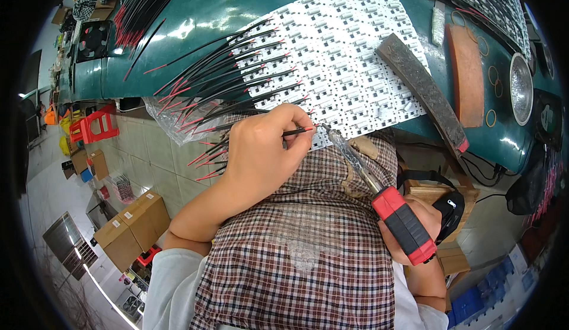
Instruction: The person solders the stripped ends of wire bundles using a soldering iron over a panel on the workbench.
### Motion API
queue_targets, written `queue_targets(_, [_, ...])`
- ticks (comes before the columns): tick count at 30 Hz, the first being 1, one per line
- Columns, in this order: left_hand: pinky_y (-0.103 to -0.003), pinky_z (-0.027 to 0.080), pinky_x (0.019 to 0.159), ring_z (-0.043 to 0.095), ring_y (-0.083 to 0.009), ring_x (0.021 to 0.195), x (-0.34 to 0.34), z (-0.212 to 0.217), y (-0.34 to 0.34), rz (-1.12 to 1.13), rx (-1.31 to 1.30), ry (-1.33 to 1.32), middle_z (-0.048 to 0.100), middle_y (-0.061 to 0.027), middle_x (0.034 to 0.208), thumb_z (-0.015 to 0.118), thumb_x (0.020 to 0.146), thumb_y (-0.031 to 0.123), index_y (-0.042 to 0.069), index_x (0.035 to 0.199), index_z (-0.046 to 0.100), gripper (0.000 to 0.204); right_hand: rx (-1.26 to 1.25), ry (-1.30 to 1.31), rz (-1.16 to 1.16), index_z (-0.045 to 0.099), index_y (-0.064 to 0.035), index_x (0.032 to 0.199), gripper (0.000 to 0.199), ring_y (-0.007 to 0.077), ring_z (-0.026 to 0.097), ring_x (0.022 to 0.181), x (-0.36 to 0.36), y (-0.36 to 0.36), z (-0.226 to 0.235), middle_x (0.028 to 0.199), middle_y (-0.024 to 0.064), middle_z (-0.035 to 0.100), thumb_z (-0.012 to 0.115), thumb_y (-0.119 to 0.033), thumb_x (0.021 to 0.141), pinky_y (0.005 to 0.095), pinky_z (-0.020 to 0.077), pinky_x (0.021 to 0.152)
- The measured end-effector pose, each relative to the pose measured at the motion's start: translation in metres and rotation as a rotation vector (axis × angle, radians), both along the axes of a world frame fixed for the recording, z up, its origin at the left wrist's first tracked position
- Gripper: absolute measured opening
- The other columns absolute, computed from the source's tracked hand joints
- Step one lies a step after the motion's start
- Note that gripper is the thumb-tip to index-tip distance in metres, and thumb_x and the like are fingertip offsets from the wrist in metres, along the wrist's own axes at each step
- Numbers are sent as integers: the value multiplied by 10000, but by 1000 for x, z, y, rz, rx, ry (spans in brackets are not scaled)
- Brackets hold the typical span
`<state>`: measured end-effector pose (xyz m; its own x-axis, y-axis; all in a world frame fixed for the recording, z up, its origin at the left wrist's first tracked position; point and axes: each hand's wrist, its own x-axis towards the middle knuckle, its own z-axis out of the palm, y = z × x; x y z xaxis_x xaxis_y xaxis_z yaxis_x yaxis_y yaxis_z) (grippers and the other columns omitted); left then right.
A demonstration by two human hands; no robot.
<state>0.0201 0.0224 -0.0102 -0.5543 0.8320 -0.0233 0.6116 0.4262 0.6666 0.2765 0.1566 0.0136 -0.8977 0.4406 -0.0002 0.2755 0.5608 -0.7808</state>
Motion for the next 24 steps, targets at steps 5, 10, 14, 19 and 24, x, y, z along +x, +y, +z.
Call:
queue_targets(5, [-291, 497, 519, 685, -172, 567, -2, 2, 0, 3, -36, -94, 714, -39, 700, 740, 790, 74, 98, 830, 684, 73, -10, -4, 3, 666, 1, 842, 251, 300, 652, 638, -1, 0, 0, 765, 137, 648, 778, -24, 619, 343, 521, 590])
queue_targets(10, [-296, 492, 517, 679, -178, 560, -2, 1, 1, -3, -20, -53, 708, -33, 697, 747, 783, 73, 99, 826, 680, 84, -67, -34, -9, 662, -1, 829, 249, 299, 636, 613, -3, 0, 0, 753, 134, 641, 777, -18, 610, 341, 507, 568])
queue_targets(14, [-301, 479, 508, 660, -188, 541, 0, 1, 1, -7, -5, 15, 684, -22, 663, 749, 769, 69, 107, 810, 669, 97, -41, -4, 8, 665, -3, 837, 253, 300, 630, 603, -5, 0, 0, 743, 127, 636, 769, -10, 607, 341, 500, 560])
queue_targets(19, [-312, 482, 510, 656, -190, 540, 0, 0, 2, -9, 19, 20, 671, -16, 654, 743, 764, 59, 106, 798, 663, 100, 62, 36, -60, 669, -10, 854, 272, 298, 599, 582, 0, -4, -2, 727, 119, 613, 747, -7, 593, 346, 482, 547])
queue_targets(24, [-315, 490, 529, 663, -193, 569, -5, 3, 2, -65, 23, -52, 670, -40, 688, 724, 772, 46, 82, 859, 636, 129, -83, -1, -150, 661, -7, 857, 255, 297, 586, 580, 12, -8, -9, 723, 119, 602, 740, -24, 615, 351, 475, 548])
